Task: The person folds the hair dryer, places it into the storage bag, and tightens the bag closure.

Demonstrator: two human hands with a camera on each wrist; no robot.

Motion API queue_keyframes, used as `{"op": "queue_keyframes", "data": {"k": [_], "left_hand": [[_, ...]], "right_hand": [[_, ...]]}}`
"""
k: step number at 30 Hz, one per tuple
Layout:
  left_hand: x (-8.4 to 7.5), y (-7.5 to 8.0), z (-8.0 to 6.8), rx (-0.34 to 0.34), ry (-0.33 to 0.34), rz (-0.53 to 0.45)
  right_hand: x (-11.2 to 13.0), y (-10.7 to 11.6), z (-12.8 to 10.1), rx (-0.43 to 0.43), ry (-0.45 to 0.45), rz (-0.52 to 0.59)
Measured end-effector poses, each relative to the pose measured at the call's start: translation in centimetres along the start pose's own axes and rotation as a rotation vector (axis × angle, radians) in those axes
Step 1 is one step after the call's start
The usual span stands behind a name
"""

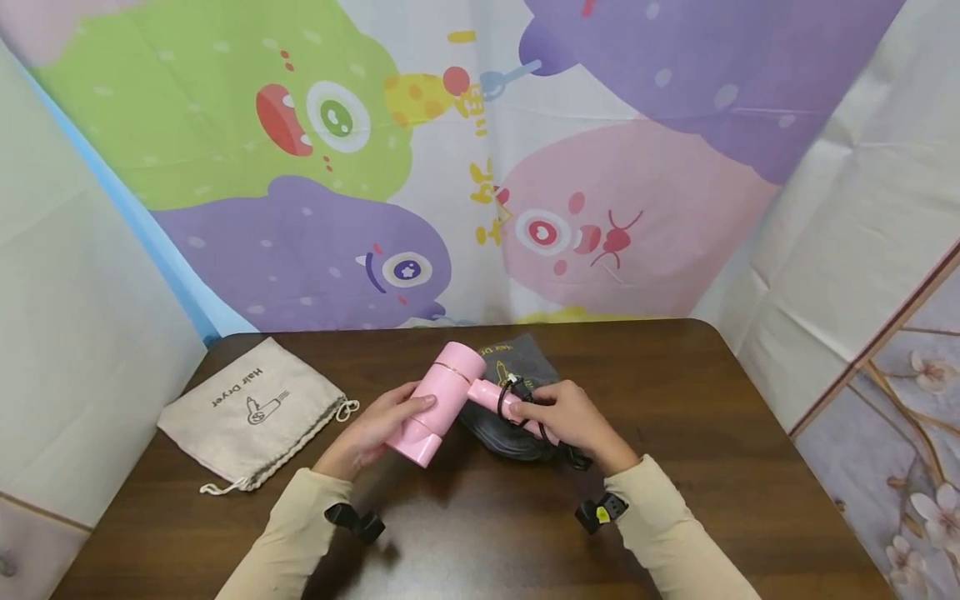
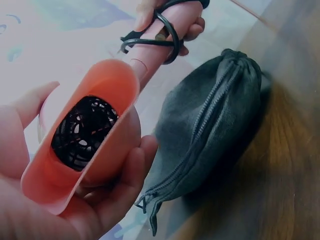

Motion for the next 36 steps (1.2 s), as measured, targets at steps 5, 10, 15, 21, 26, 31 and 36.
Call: {"op": "queue_keyframes", "data": {"k": [5, 10, 15, 21, 26, 31, 36], "left_hand": [[-0.2, 0.4, -0.3, -0.034, -0.008, -0.021], [-0.1, 0.5, -0.5, -0.056, -0.027, -0.002], [0.2, -0.4, -0.4, -0.064, -0.055, 0.044], [0.5, -0.4, -0.5, -0.109, -0.049, 0.043], [0.5, -0.2, -1.0, -0.152, -0.057, 0.034], [0.0, -1.3, -1.1, -0.209, -0.090, -0.001], [-0.4, -2.1, -1.1, -0.267, -0.120, -0.002]], "right_hand": [[-0.5, -0.2, 0.2, 0.104, -0.042, 0.191], [-0.8, -0.9, -0.2, 0.135, -0.095, 0.248], [-1.3, -1.4, -0.7, -0.019, -0.129, 0.205], [-1.6, -2.6, -1.0, -0.150, -0.184, 0.230], [-1.1, -3.7, -1.2, -0.287, -0.214, 0.250], [-0.3, -6.0, -1.1, -0.401, -0.208, 0.392], [0.2, -6.9, -1.0, -0.449, -0.188, 0.432]]}}
Point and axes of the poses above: each hand's wrist, its own z-axis towards the middle knuckle, its own y-axis out of the back of the hand, x = y × z, the point moved 5 cm from there along z, towards the middle knuckle, and after that the axes turned 8 degrees about y, right-handed, at the moved point
